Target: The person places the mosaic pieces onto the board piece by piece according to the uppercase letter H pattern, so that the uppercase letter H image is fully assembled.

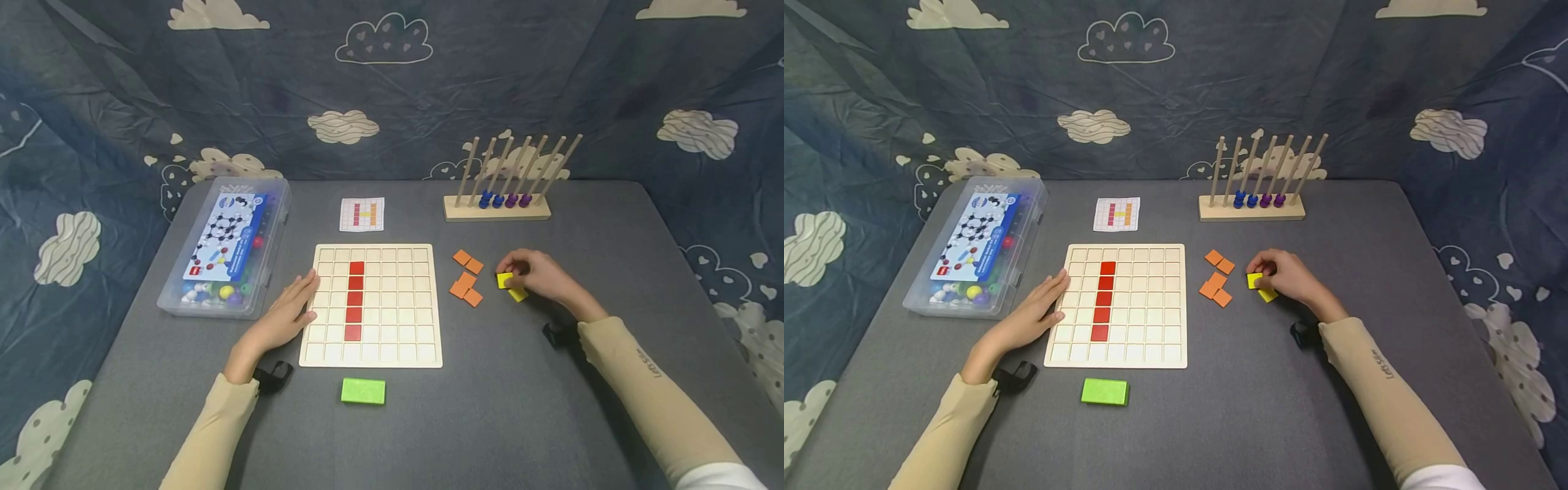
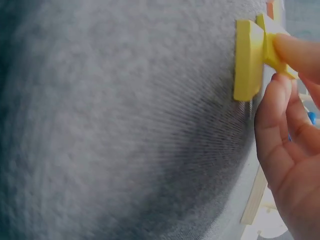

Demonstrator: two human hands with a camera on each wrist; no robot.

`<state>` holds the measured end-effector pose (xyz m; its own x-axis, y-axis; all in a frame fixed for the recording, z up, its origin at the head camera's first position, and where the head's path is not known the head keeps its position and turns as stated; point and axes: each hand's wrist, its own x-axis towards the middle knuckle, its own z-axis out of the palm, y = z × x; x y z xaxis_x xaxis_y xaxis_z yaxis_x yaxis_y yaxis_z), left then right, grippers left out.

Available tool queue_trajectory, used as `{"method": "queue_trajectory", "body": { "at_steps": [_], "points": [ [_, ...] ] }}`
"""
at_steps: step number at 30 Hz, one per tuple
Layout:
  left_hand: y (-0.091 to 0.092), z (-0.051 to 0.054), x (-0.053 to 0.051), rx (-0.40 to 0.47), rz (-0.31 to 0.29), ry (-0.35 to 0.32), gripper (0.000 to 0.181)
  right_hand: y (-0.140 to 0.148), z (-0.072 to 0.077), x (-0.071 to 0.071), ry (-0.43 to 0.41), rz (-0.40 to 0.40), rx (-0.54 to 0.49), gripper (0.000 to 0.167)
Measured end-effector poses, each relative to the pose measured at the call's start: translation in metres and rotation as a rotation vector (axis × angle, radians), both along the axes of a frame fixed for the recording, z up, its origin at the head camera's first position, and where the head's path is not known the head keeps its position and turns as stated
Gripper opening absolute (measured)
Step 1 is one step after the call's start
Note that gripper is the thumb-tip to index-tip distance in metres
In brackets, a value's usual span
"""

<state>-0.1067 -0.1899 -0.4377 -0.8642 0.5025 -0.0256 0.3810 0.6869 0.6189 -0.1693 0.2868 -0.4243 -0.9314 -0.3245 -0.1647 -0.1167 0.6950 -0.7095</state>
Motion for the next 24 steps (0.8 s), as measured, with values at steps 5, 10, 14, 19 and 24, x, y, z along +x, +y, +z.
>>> {"method": "queue_trajectory", "body": {
  "at_steps": [5, 10, 14, 19, 24],
  "points": [
    [0.000, 0.001, 0.000, 0.002, -0.003, -0.005, 0.060, 0.002, 0.004, -0.002, -0.049, 0.013, -0.054, 0.016],
    [0.001, 0.002, 0.000, 0.006, -0.004, -0.004, 0.059, -0.004, 0.009, -0.005, -0.087, 0.013, -0.143, 0.016],
    [0.001, 0.002, 0.000, 0.003, -0.002, -0.004, 0.059, -0.018, 0.011, -0.007, -0.124, 0.039, -0.223, 0.018],
    [0.000, 0.002, 0.001, 0.000, -0.001, -0.010, 0.060, -0.045, 0.010, -0.010, -0.131, 0.095, -0.286, 0.017],
    [0.001, 0.002, 0.000, 0.002, -0.001, -0.010, 0.060, -0.080, 0.010, -0.013, -0.167, 0.139, -0.323, 0.018]
  ]
}}
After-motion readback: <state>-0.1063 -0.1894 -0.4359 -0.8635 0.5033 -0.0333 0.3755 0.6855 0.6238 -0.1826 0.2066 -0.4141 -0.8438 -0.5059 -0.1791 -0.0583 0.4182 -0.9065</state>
